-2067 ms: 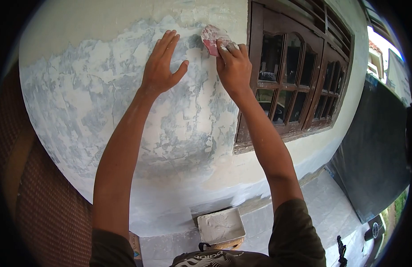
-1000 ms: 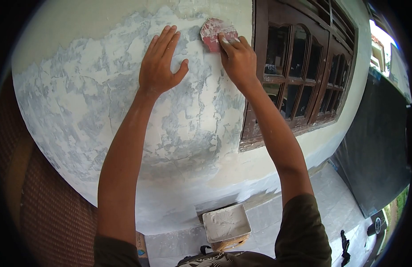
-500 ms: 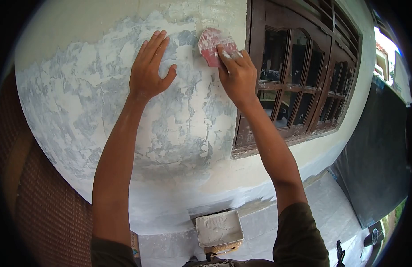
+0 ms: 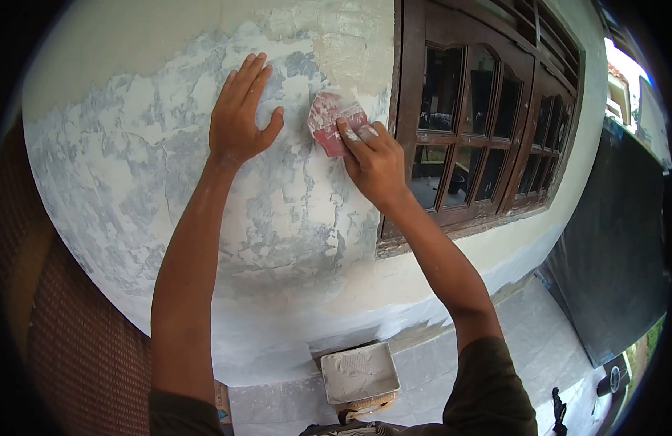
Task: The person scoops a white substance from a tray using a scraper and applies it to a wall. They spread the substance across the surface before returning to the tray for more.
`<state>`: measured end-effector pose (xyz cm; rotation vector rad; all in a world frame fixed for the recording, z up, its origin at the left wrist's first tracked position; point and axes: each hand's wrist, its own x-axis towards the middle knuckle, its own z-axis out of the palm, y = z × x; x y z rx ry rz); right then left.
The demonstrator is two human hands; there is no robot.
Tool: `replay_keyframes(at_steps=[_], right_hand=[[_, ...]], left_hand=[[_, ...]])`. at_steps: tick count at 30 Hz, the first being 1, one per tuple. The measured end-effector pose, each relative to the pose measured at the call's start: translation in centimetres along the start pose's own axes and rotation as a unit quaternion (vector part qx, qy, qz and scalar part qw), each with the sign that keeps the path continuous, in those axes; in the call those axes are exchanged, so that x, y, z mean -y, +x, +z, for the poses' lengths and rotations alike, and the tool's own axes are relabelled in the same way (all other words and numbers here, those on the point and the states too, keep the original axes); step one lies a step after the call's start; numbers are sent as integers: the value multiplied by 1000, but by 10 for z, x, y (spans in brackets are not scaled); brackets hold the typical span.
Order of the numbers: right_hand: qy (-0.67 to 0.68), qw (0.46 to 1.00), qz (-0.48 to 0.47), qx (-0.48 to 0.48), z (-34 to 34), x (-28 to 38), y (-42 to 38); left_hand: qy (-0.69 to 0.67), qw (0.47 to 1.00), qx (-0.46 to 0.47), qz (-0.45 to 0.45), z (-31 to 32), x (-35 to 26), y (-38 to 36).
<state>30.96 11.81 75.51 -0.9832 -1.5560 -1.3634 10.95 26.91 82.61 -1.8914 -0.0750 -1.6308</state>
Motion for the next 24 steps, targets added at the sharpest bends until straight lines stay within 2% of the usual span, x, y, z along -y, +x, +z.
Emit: replay_keyframes(at_steps=[2, 4, 8, 12, 14, 18, 19, 20, 24], right_hand=[[-49, 996, -5, -80, -1, -18, 31], [-98, 990, 32, -96, 4, -35, 58], [-129, 988, 23, -80, 25, -58, 68], [-109, 992, 67, -3, 25, -20, 19], [-88, 994, 58, 17, 22, -1, -7], [-40, 999, 32, 0, 5, 16, -16], [-50, 998, 49, -10, -2, 16, -4], [-60, 996, 34, -60, 1, 4, 9], [-121, 985, 50, -111, 7, -44, 59]], left_hand=[[3, 1000, 4, -2, 0, 0, -1], [-10, 1000, 10, -9, -1, 0, 0], [-17, 1000, 5, -5, -1, 1, -1], [-44, 999, 3, -10, 1, 2, -2], [-45, 999, 2, -8, 1, 3, -2], [-44, 999, -4, -6, 3, 3, -2], [-42, 999, -5, -7, 3, 3, -3], [-43, 999, -3, -10, 3, 3, -4], [-41, 999, 0, -8, 3, 3, -4]])
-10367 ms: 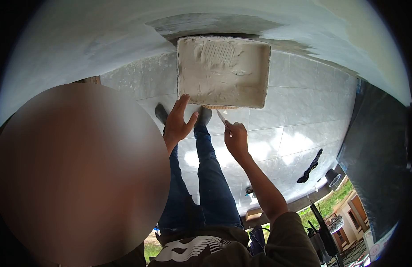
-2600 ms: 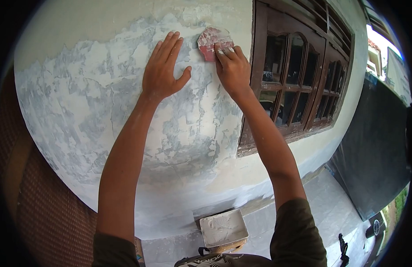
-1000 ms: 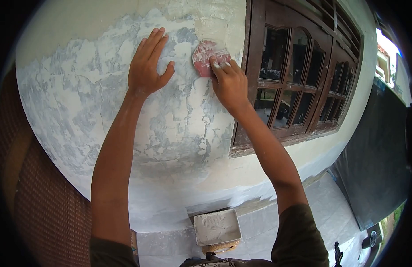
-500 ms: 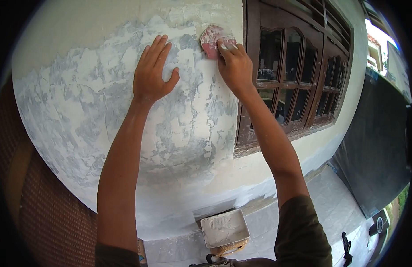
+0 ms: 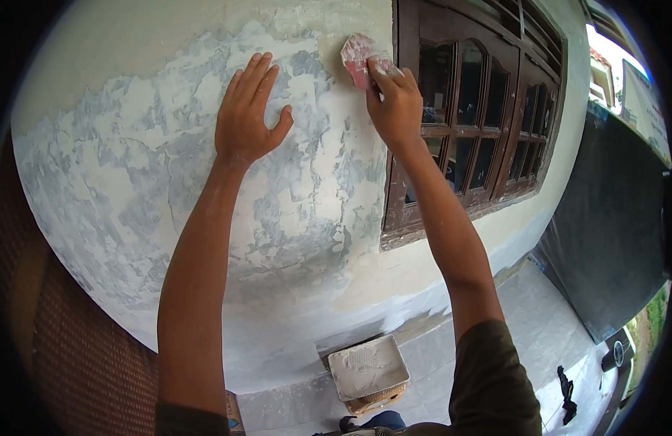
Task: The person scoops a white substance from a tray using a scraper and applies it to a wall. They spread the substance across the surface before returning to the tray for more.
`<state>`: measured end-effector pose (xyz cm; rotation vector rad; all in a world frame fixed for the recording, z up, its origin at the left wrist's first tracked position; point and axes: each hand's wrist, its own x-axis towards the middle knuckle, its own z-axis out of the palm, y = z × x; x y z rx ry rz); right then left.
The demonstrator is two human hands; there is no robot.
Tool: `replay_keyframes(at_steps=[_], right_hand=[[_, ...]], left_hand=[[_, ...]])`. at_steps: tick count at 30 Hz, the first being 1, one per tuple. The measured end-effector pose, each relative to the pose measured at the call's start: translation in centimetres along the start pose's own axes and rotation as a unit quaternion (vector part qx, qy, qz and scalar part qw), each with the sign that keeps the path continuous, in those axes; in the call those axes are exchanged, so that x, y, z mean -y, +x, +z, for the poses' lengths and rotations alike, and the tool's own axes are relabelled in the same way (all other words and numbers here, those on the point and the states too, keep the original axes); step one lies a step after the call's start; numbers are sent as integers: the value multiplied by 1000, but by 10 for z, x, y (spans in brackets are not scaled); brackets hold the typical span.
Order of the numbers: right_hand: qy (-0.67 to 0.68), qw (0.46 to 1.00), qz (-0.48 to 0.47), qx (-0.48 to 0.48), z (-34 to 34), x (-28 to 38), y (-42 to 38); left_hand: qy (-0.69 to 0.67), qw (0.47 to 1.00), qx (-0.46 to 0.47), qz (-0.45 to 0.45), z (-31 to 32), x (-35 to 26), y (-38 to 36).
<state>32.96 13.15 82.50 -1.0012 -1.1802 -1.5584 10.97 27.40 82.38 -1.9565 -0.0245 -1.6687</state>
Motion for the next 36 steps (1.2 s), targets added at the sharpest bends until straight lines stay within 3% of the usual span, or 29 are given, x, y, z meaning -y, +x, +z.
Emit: replay_keyframes(at_steps=[4, 11, 15, 18, 22, 29, 30, 32, 36], right_hand=[[-31, 996, -1, 90, 8, -10, -4], [42, 989, 3, 141, -36, 35, -83], [37, 999, 8, 34, -29, 16, -34], [-33, 999, 24, 20, -10, -10, -3], [-33, 997, 11, 68, 1, -20, -17], [59, 988, -22, 140, -38, 34, -89], [58, 988, -23, 139, -39, 31, -76], [45, 998, -13, 35, -30, 18, -44], [-18, 999, 24, 27, -5, -16, -1]], left_hand=[[2, 1000, -1, 3, 0, 1, 1], [8, 1000, -2, 2, -1, 0, 1], [11, 1000, -2, 4, 1, -1, 1], [12, 1000, -6, 9, 2, 0, 1], [12, 1000, -6, 10, 3, 1, 0], [38, 999, -11, 14, 3, 1, 1], [39, 999, -12, 13, 3, 1, 2], [42, 999, -9, 13, 3, 1, 2], [24, 1000, -8, 12, 2, 0, -1]])
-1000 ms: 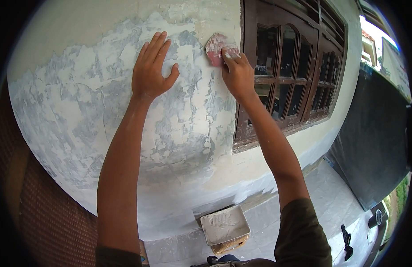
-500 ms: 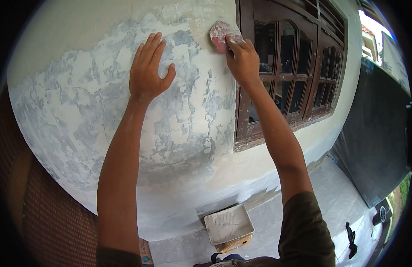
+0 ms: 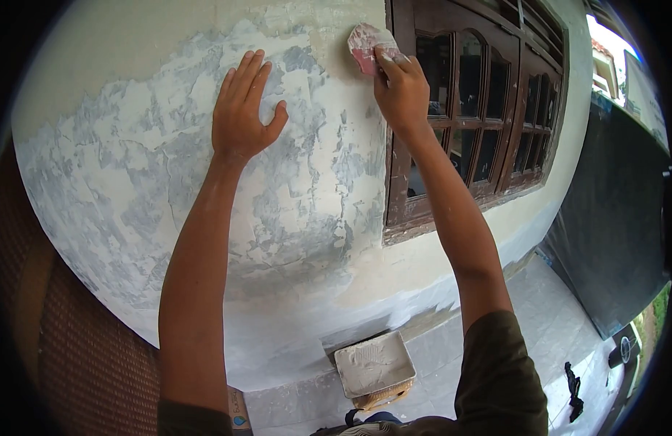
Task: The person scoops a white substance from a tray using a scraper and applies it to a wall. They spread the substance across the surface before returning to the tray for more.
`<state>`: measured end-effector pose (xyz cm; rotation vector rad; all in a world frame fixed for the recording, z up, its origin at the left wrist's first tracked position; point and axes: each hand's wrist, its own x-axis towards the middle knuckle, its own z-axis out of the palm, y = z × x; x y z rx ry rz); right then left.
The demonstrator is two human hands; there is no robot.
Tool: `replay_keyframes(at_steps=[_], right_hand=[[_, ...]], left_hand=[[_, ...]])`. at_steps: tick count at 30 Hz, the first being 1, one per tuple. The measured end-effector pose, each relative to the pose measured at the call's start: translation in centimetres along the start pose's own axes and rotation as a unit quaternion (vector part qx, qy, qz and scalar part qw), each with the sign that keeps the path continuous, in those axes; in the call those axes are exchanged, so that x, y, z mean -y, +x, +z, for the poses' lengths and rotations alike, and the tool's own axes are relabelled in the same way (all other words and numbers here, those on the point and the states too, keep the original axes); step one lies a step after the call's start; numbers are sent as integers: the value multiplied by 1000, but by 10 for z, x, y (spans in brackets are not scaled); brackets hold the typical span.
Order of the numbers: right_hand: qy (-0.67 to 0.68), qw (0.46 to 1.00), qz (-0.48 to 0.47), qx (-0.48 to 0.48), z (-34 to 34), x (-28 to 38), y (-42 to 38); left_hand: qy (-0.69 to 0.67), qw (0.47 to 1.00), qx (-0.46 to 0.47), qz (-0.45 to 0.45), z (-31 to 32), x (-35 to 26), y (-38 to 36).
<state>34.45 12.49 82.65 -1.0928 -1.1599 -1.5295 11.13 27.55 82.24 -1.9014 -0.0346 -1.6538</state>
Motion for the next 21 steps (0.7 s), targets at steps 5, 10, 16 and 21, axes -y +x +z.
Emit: replay_keyframes(at_steps=[5, 10, 16, 21], right_hand=[[-28, 995, -24, 88, 2, 4, -37], [65, 990, -62, 113, -29, 44, -93], [16, 1000, -1, 6, -14, 13, -18], [-5, 998, -21, 52, 7, 5, -18]], left_hand=[[-13, 1000, -4, -3, 0, 0, 1], [6, 1000, -2, -6, -1, 0, 3], [8, 1000, -3, 3, -1, 1, 3], [0, 1000, 3, -5, -2, -1, 4]])
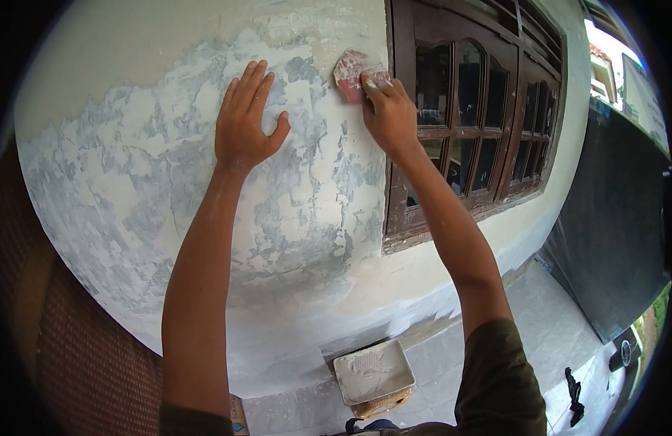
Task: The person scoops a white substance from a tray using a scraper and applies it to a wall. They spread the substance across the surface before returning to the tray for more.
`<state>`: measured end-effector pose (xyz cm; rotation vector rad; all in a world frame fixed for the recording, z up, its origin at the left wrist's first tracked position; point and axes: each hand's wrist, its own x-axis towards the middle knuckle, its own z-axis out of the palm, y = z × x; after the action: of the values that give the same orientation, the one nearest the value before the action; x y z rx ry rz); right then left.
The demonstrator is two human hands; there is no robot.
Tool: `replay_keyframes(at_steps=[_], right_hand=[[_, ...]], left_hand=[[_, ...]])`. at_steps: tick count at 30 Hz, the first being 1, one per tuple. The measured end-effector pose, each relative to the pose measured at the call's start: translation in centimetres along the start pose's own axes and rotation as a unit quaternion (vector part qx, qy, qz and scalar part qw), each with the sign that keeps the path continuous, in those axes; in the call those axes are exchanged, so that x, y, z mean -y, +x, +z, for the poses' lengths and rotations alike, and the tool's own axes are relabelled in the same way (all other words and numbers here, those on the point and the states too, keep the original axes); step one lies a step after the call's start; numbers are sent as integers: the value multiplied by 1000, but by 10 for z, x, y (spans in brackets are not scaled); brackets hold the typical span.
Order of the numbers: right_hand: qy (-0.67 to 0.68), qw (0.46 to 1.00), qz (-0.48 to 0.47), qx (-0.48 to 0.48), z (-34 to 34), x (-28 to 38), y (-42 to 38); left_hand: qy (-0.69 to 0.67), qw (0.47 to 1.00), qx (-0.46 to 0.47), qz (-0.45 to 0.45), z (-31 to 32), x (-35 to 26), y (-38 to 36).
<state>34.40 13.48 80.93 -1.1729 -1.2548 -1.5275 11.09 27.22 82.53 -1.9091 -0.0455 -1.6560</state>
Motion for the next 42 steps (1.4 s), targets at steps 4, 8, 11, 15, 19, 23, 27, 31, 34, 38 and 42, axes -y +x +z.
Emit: replay_keyframes(at_steps=[4, 8, 11, 15, 19, 23, 27, 31, 34, 38, 42], right_hand=[[28, 997, -26, 65, -6, 33, -53], [95, 992, -56, 64, -27, 54, -63], [57, 997, -36, -29, -23, 37, -15], [-11, 999, -14, -49, -3, 14, 16], [14, 997, -29, 65, 1, 23, -22], [70, 990, -69, 101, -22, 51, -71], [60, 996, -70, 0, -31, 39, -32], [-29, 997, -32, -66, -7, -1, 29], [-33, 997, -44, -60, 6, -10, 34], [-11, 996, -45, 75, -1, 13, -12], [54, 991, -92, 84, -25, 35, -43]], left_hand=[[11, 1000, -3, 1, 1, 1, 0], [11, 1000, -11, 10, 2, 2, 3], [11, 1000, -4, 4, 1, 0, 0], [-3, 1000, -4, 5, 1, 0, -2], [-8, 1000, -4, 3, 3, 2, -2], [-9, 1000, -5, 4, 3, 2, -2], [-6, 1000, -8, 6, 4, 2, -1], [-5, 1000, -8, 8, 4, 2, -2], [-11, 1000, -9, 5, 3, 2, -2], [-11, 1000, -10, 4, 3, 2, -3], [4, 1000, -14, 6, 3, 1, -1]])
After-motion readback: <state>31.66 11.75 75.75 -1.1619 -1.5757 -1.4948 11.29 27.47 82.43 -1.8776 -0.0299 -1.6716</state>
